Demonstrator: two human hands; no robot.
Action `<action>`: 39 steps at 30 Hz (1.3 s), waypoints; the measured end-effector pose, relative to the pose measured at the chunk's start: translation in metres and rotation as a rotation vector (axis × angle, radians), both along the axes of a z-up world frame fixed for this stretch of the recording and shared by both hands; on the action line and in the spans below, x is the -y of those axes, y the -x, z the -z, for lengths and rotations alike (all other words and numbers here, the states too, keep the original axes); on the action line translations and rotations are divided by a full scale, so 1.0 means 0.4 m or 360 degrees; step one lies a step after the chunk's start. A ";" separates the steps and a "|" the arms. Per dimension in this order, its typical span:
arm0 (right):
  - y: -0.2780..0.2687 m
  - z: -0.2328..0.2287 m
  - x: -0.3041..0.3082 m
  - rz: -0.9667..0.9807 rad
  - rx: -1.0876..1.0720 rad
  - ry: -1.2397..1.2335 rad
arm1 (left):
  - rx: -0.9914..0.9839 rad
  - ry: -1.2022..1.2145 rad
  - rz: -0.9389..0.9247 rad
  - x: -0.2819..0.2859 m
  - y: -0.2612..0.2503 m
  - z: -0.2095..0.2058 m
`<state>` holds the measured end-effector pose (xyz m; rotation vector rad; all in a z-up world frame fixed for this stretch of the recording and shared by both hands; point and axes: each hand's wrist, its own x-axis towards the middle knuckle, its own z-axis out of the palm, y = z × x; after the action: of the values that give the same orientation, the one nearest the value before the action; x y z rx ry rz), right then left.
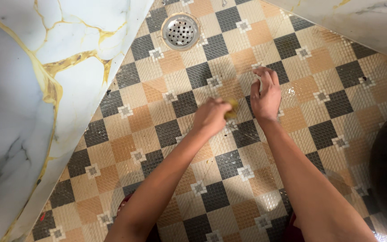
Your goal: The person scrubs a tiled bathroom floor using a yellow sponge. They work on their knees, scrubbing the floor tiles and the area around the drain, occasionally dipping the sponge into a black bucket of water.
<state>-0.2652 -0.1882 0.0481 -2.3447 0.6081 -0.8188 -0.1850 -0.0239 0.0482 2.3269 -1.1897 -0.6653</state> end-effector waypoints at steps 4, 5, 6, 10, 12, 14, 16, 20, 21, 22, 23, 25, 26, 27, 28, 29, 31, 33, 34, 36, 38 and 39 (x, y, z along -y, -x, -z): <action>0.005 0.004 0.009 0.0008 0.0018 0.0017 | -0.0024 -0.0109 0.0481 -0.004 0.012 -0.098; 0.006 0.006 0.013 0.0022 0.0009 0.0014 | 0.0040 -0.0108 0.0483 -0.011 -0.005 -0.118; 0.007 0.007 0.017 0.0036 0.0000 0.0012 | 0.0104 -0.0106 0.0484 -0.017 -0.026 -0.132; 0.013 0.013 0.020 0.0053 0.0012 -0.0051 | 0.0297 0.0023 0.0172 -0.003 -0.157 -0.122; 0.011 0.015 0.021 0.0045 0.0008 -0.0015 | 0.0311 0.0035 -0.0115 0.030 -0.213 -0.081; 0.014 0.017 0.017 0.0028 0.0002 -0.0017 | 0.0303 0.0105 -0.0451 0.061 -0.240 -0.024; 0.017 0.018 0.016 0.0000 0.0001 -0.0046 | 0.0420 0.0016 -0.0482 0.097 -0.209 0.041; 0.014 0.026 0.016 0.0020 -0.0006 -0.0055 | 0.0631 0.0217 0.0020 0.104 -0.084 0.090; 0.012 0.029 0.021 0.0026 -0.0029 -0.0063 | 0.0652 0.0103 0.0280 0.101 -0.056 0.077; 0.010 0.032 0.026 0.0032 -0.0052 -0.0070 | 0.0358 0.0000 0.0357 0.090 -0.047 0.057; 0.008 0.037 0.029 0.0020 -0.0051 -0.0059 | 0.0060 -0.0102 0.0436 0.072 -0.046 0.034; 0.006 0.048 0.029 -0.0005 -0.0052 -0.0043 | -0.0220 -0.0130 0.0328 0.043 -0.065 -0.006; 0.008 0.054 0.025 -0.0023 -0.0062 -0.0040 | -0.0201 -0.0056 0.0142 0.032 -0.085 -0.018; 0.006 0.058 0.023 -0.0046 -0.0070 -0.0035 | -0.0179 0.0019 -0.0050 0.023 -0.102 -0.022; 0.004 0.062 0.019 -0.0068 -0.0078 -0.0030 | 0.0009 0.0078 -0.0121 0.014 -0.115 -0.017; -0.002 0.066 0.012 -0.0079 -0.0112 -0.0011 | 0.0206 0.0136 -0.0195 0.004 -0.133 -0.005; -0.012 0.075 -0.010 -0.0104 -0.0179 0.0023 | 0.0590 0.0279 -0.0172 -0.004 -0.130 0.043; -0.025 0.083 -0.029 -0.0161 -0.0239 0.0121 | 0.0964 0.0443 0.0027 0.007 -0.090 0.105; -0.035 0.089 -0.036 -0.0188 -0.0267 0.0170 | 0.0950 0.0422 0.0064 -0.005 -0.106 0.134; -0.055 0.104 -0.048 -0.0235 -0.0293 0.0257 | 0.0910 0.0377 0.0145 -0.023 -0.136 0.190; -0.069 0.121 -0.054 -0.0252 -0.0334 0.0315 | 0.0883 0.0233 -0.0173 -0.059 -0.248 0.234; -0.076 0.128 -0.053 -0.0245 -0.0359 0.0332 | 0.0622 0.0218 -0.0523 -0.102 -0.315 0.245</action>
<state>-0.2348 -0.1670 -0.0033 -2.6605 0.4430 -0.5760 -0.0590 0.0169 -0.0497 2.5195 -0.9308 -0.0134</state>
